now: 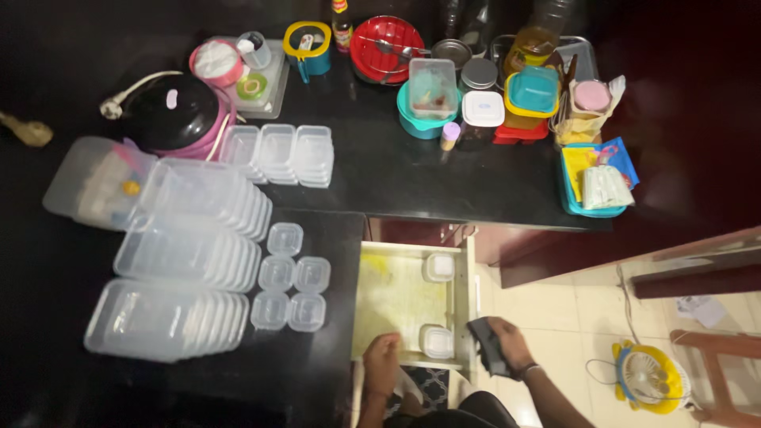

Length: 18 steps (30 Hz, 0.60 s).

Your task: The person stacks clear plastic food containers on the kitchen counter, matches lids onto small containers, and places the containers one at a time into an open drawer, occasionally wiping the counter with a cloth.

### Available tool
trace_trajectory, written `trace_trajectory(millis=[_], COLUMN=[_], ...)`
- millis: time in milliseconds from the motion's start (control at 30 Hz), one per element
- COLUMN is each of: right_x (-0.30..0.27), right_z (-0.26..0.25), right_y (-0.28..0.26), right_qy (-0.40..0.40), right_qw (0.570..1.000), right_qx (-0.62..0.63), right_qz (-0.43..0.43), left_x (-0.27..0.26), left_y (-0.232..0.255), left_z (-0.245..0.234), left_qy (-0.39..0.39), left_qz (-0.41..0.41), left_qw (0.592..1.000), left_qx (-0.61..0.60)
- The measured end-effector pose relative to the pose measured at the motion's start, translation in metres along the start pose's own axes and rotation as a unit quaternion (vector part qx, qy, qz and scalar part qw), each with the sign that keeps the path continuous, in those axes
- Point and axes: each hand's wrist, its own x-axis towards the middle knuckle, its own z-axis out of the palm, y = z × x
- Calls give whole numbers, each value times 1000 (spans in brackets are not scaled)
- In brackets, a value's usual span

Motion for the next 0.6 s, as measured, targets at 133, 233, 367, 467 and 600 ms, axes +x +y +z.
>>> trace_trajectory(millis=[133,233,367,467,600], right_x=[-15,-20,-28,-30,-36], right_z=[-6,-12,-19,-21,-25], right_y=[12,9,6,4,3], right_qy=[-110,-155,-210,-225,-253], right_qw=[988,976,972,969,956], right_qx=[-88,-124,-90,-84,-107], right_qz=[-62,-91,-57,-64,-102], left_x=[-26,-34,-53,-62,-109], left_y=[-43,-54,-35,3,51], left_z=[-4,2,21,47,70], left_qy=[56,105,142,150,130], left_qz=[47,-23,-61,-136,-132], left_qw=[997,994,981,936,921], left_qx=[38,-6,-115,-289,-343])
